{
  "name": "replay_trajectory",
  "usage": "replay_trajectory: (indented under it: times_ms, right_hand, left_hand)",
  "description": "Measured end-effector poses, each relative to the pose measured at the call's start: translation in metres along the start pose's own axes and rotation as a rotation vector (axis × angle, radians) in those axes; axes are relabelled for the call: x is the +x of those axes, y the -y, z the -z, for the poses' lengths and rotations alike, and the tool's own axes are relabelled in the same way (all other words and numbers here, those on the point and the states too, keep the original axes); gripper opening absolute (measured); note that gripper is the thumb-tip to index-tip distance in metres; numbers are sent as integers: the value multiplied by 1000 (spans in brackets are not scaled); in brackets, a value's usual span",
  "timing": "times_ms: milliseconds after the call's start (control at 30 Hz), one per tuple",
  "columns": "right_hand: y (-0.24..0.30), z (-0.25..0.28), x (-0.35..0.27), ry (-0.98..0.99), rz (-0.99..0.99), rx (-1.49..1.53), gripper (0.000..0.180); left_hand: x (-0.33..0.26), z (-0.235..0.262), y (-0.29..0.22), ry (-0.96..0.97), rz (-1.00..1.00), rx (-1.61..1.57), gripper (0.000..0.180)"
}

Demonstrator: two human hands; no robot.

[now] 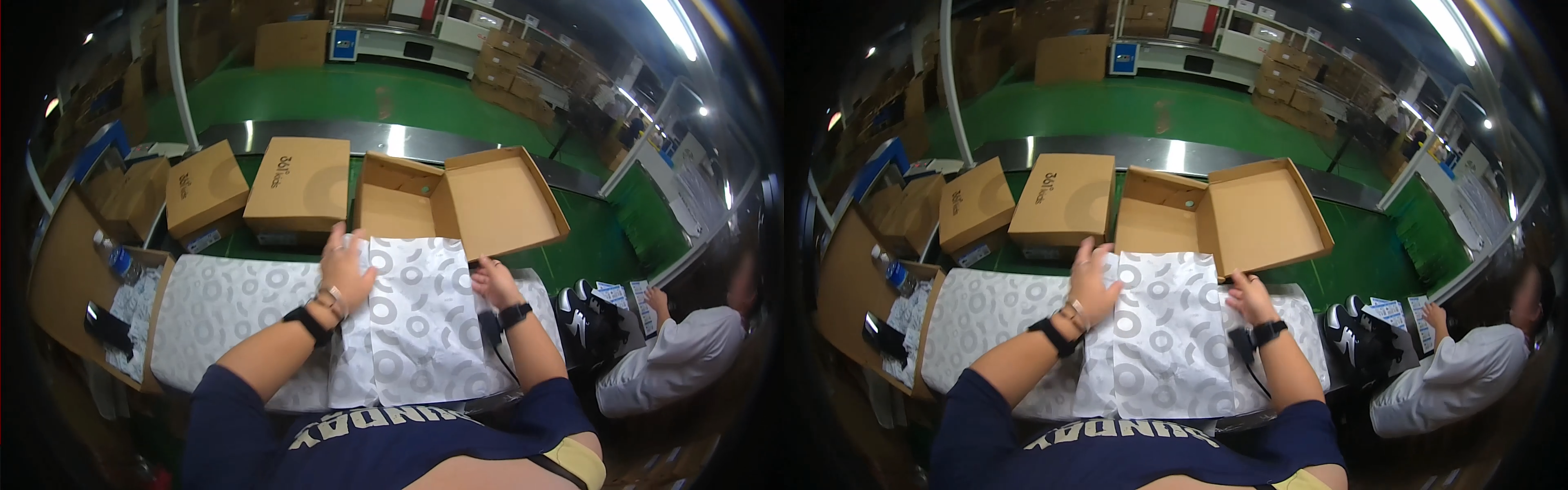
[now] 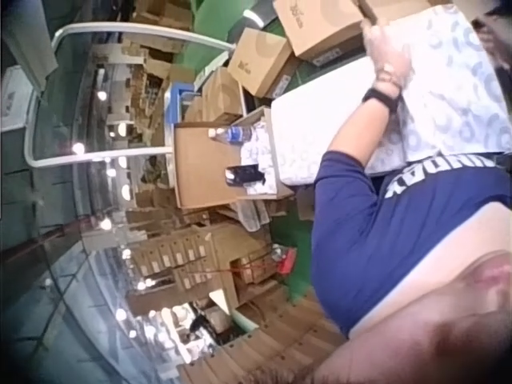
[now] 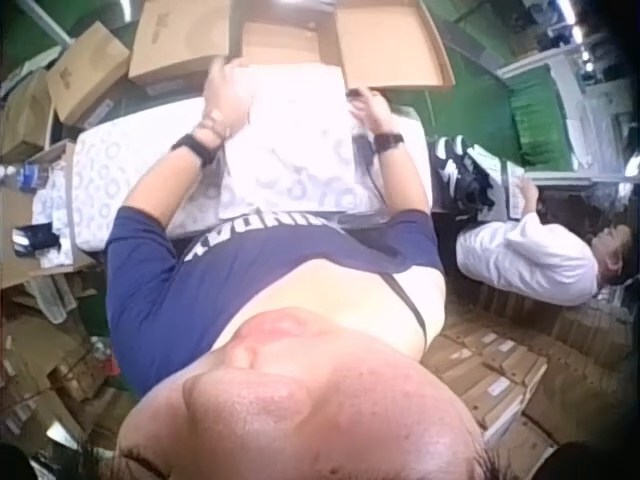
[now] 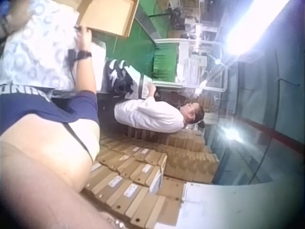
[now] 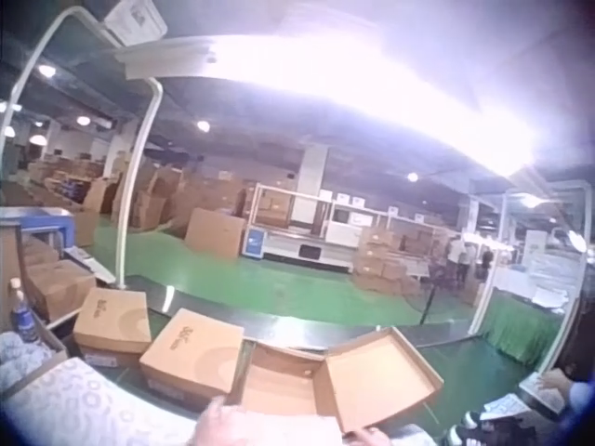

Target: Packing finished shoes into shoe boxes at a manufacturing station.

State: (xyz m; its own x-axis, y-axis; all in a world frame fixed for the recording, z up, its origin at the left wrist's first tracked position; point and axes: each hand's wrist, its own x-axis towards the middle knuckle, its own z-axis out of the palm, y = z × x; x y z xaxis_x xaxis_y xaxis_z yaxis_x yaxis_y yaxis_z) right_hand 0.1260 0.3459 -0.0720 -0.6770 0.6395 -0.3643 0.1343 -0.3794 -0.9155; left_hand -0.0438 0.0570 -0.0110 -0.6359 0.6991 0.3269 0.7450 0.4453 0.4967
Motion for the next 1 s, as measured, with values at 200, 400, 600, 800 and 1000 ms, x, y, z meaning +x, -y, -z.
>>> replay_trajectory:
  times_ms: [200, 400, 600, 800, 1000]
  right_hand:
    - [-14, -22, -159, 615, 178, -646, 84]
    - [-19, -55, -191, 442, 0, -208, 87]
    - [47, -100, -131, 497, 414, -171, 83]
    - [76, -138, 9, 308, 242, -41, 56]
    - [-3, -131, 61, 133, 411, -1322, 55]
  left_hand:
    - [-111, 11, 5, 294, 524, -1279, 83]
    - [-112, 18, -6, 209, 367, -1281, 85]
    - [12, 49, 25, 268, 70, -1502, 71]
    - [147, 17, 58, 450, 635, -1694, 50]
    - [121, -70, 71, 189, 594, -915, 50]
